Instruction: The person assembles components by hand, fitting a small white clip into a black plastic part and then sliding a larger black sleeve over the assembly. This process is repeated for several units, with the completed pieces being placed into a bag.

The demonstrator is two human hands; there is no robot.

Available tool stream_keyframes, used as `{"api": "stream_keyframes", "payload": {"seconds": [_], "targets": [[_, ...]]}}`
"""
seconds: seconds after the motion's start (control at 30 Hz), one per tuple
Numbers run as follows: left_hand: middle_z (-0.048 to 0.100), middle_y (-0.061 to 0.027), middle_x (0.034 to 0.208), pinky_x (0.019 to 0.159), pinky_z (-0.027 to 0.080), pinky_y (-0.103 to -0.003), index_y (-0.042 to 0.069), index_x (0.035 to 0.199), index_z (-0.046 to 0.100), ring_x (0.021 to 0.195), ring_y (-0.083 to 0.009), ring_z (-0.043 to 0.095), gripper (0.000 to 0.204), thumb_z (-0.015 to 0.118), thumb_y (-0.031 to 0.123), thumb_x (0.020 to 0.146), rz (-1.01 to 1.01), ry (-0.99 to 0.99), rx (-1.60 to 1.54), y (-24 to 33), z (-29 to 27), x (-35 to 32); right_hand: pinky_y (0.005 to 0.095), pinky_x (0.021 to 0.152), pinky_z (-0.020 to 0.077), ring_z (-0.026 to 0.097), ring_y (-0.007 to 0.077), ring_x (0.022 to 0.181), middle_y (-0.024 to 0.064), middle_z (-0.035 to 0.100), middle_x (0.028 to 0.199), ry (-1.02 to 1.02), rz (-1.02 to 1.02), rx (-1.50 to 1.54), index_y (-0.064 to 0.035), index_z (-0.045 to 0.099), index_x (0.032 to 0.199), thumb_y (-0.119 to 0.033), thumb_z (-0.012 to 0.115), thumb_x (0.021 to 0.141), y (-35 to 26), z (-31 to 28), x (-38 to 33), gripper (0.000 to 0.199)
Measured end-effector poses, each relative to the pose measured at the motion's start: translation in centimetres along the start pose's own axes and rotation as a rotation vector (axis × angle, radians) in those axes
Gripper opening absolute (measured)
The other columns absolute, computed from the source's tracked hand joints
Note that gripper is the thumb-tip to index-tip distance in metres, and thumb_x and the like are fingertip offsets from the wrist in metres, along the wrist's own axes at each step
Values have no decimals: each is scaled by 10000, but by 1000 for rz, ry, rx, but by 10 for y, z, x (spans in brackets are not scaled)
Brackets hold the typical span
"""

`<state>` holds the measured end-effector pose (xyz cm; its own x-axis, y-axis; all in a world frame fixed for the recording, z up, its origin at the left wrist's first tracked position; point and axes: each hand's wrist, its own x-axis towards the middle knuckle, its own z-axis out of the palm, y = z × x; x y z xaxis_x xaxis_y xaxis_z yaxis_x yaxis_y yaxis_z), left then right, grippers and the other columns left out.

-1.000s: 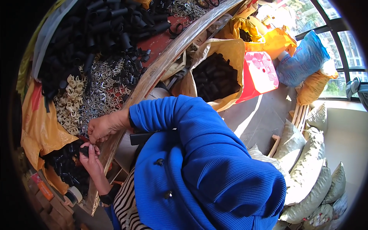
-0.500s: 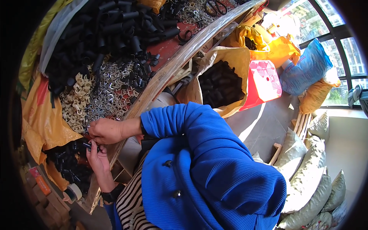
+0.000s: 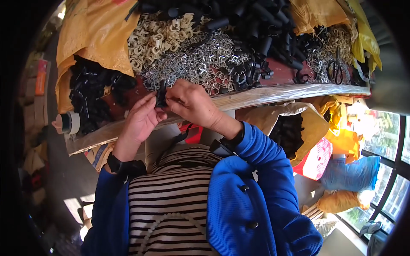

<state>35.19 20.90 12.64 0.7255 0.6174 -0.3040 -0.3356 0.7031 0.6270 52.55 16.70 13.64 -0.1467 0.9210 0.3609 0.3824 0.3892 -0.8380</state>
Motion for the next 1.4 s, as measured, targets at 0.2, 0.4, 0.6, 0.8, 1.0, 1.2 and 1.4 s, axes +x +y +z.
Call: {"api": "stream_keyframes", "payload": {"seconds": [0.2, 0.4, 0.6, 0.8, 1.0, 1.2, 1.4], "targets": [[526, -48, 975, 692, 450, -265, 21, 1131, 421, 817, -117, 519, 302, 427, 146, 857, -34, 29, 49, -3, -22, -14, 322, 571, 442, 534, 263, 648, 96, 494, 706, -1, -114, -224, -22, 547, 756, -28, 605, 656, -7, 26, 3, 116], [530, -54, 971, 740, 434, -275, 14, 1085, 448, 844, -121, 521, 266, 418, 152, 859, -29, -7, 158, -7, -29, -24, 330, 528, 440, 531, 254, 625, 72, 481, 699, -163, -42, -307, -55, 537, 729, -59, 592, 638, -12, 33, 3, 106], [526, -50, 970, 777, 430, -262, 2, 1101, 435, 878, -111, 510, 290, 434, 151, 853, -57, -35, 335, -4, -23, -28, 346, 501, 433, 530, 232, 632, 43, 474, 691, -225, -18, -420, -82, 480, 666, -122, 566, 647, -18, 35, 5, 97], [533, -74, 973, 766, 444, -262, 3, 1078, 451, 875, -146, 531, 274, 445, 147, 846, -103, -14, 215, -9, -33, -27, 305, 504, 427, 524, 233, 586, 71, 487, 688, -211, -17, -276, -43, 548, 716, -61, 594, 654, -9, 40, 4, 80], [544, -132, 982, 758, 457, -262, -2, 1015, 487, 869, -196, 552, 221, 445, 129, 842, -123, -66, -47, -5, -41, -26, 271, 503, 415, 517, 190, 571, 77, 506, 712, -42, 117, -87, -26, 550, 785, -93, 603, 698, 5, 26, -3, 123], [521, -169, 1025, 770, 463, -275, 8, 1035, 471, 896, -208, 544, 223, 419, 123, 850, -124, -86, -80, -4, -50, -30, 294, 524, 420, 517, 210, 580, 88, 502, 776, -79, 260, -727, -28, 538, 867, -69, 594, 687, 31, 6, -10, 193], [556, -139, 963, 745, 473, -258, -2, 969, 512, 861, -213, 560, 182, 482, 95, 818, -110, -9, -120, -5, -41, -33, 304, 572, 429, 527, 218, 648, 92, 500, 826, -107, 180, -792, -39, 549, 882, -70, 592, 678, 31, 0, -6, 211]]}}
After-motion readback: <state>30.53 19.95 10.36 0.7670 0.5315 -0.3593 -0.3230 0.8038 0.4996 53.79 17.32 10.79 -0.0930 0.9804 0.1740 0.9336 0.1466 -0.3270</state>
